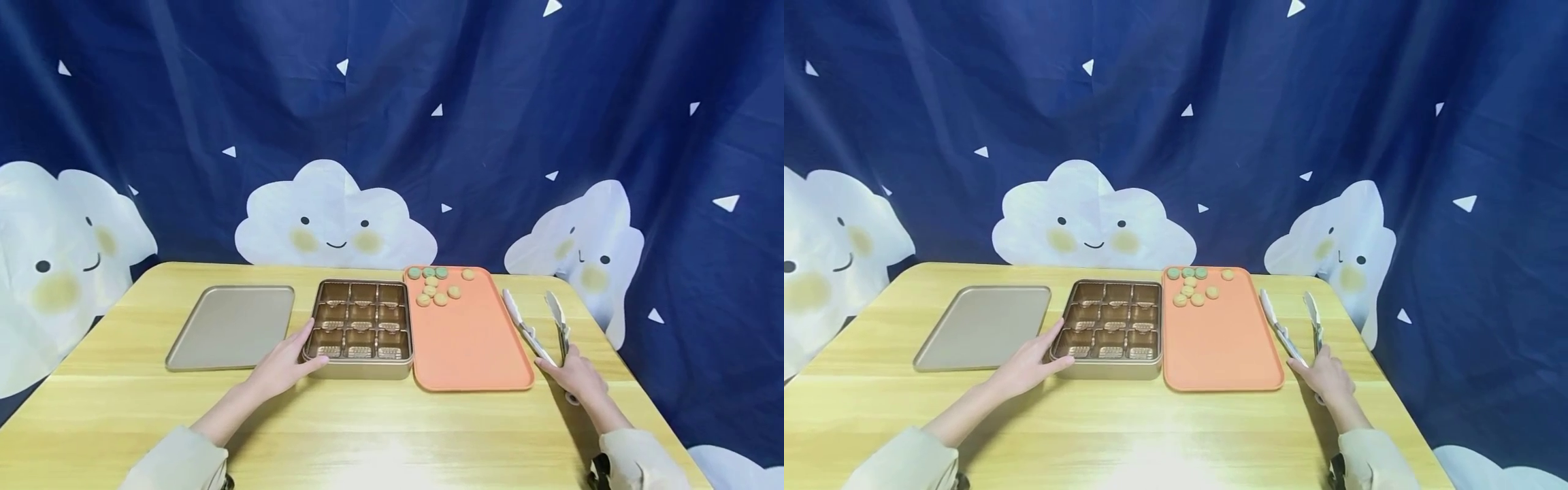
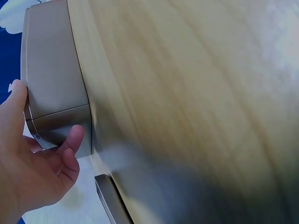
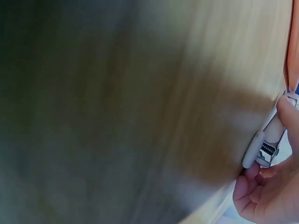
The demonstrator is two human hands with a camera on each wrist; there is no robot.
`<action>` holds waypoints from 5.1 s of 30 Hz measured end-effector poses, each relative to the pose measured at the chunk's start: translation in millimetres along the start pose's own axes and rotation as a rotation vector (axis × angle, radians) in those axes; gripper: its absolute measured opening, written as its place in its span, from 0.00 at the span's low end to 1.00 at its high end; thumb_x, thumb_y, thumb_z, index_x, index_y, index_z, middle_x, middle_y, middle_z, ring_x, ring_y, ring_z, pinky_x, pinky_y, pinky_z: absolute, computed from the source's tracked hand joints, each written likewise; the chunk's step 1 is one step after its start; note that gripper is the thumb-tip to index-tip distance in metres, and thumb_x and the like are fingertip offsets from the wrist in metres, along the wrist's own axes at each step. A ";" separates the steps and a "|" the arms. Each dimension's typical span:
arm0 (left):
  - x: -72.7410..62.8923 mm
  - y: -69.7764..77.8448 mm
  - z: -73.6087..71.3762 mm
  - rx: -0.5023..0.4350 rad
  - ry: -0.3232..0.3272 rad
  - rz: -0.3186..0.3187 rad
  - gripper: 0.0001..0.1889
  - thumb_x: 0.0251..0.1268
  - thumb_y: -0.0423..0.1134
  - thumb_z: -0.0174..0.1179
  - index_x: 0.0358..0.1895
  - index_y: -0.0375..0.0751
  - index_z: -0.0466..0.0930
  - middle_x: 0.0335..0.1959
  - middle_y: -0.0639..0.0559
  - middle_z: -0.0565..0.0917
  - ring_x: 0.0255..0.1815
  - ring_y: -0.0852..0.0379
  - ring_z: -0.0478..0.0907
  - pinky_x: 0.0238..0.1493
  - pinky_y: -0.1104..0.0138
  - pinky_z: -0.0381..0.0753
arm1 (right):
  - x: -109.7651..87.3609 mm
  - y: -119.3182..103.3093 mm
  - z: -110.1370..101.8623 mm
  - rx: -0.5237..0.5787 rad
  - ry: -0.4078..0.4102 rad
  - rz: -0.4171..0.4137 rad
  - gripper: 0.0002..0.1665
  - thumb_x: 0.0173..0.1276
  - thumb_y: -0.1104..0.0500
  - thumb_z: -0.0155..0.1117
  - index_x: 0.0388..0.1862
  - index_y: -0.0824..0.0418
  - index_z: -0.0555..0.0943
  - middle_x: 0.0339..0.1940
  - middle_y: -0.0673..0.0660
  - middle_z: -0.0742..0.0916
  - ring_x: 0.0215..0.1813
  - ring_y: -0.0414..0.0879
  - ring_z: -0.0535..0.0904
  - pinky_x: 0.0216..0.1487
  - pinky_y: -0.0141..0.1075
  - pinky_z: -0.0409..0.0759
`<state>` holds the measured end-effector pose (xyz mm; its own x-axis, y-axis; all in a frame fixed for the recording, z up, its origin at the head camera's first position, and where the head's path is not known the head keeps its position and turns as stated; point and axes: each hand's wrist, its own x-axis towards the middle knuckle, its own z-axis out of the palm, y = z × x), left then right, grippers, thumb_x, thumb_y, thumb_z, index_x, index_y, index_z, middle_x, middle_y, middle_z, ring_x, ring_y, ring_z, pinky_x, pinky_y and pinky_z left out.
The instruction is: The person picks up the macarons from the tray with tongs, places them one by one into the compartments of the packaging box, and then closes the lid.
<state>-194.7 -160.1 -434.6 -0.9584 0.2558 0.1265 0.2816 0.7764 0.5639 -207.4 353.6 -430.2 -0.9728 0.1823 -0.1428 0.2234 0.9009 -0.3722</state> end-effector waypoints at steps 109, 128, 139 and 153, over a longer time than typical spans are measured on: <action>-3.2 2.9 3.7 -0.067 0.027 -0.021 0.44 0.60 0.56 0.55 0.71 0.34 0.46 0.68 0.33 0.56 0.65 0.32 0.56 0.60 0.39 0.58 | -15.6 -81.1 25.8 0.247 0.066 -0.398 0.34 0.63 0.57 0.61 0.62 0.75 0.65 0.56 0.76 0.73 0.56 0.67 0.71 0.55 0.56 0.70; -3.2 3.5 3.9 -0.055 0.030 -0.024 0.44 0.60 0.56 0.56 0.71 0.33 0.46 0.68 0.33 0.55 0.66 0.33 0.56 0.61 0.40 0.58 | -30.0 -72.5 20.0 0.254 0.092 -0.430 0.33 0.61 0.58 0.63 0.60 0.75 0.68 0.53 0.75 0.77 0.39 0.53 0.74 0.39 0.43 0.73; -2.3 1.9 5.6 -0.046 0.036 -0.015 0.44 0.60 0.56 0.55 0.71 0.33 0.46 0.68 0.33 0.55 0.65 0.32 0.56 0.61 0.40 0.58 | -45.3 -73.2 8.7 0.261 0.086 -0.434 0.35 0.61 0.56 0.63 0.61 0.76 0.66 0.57 0.74 0.74 0.49 0.56 0.75 0.42 0.44 0.74; -1.9 0.1 6.4 -0.038 0.042 -0.010 0.44 0.60 0.56 0.55 0.70 0.33 0.46 0.68 0.33 0.56 0.65 0.32 0.57 0.62 0.41 0.58 | -72.6 -89.7 -3.4 0.293 0.047 -0.483 0.35 0.58 0.56 0.66 0.61 0.70 0.69 0.17 0.52 0.73 0.18 0.35 0.63 0.17 0.29 0.66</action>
<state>-192.6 -156.9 -440.0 -0.9625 0.2230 0.1547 0.2710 0.7563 0.5954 -157.0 260.9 -383.4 -0.9690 -0.1996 0.1456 -0.2465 0.7405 -0.6252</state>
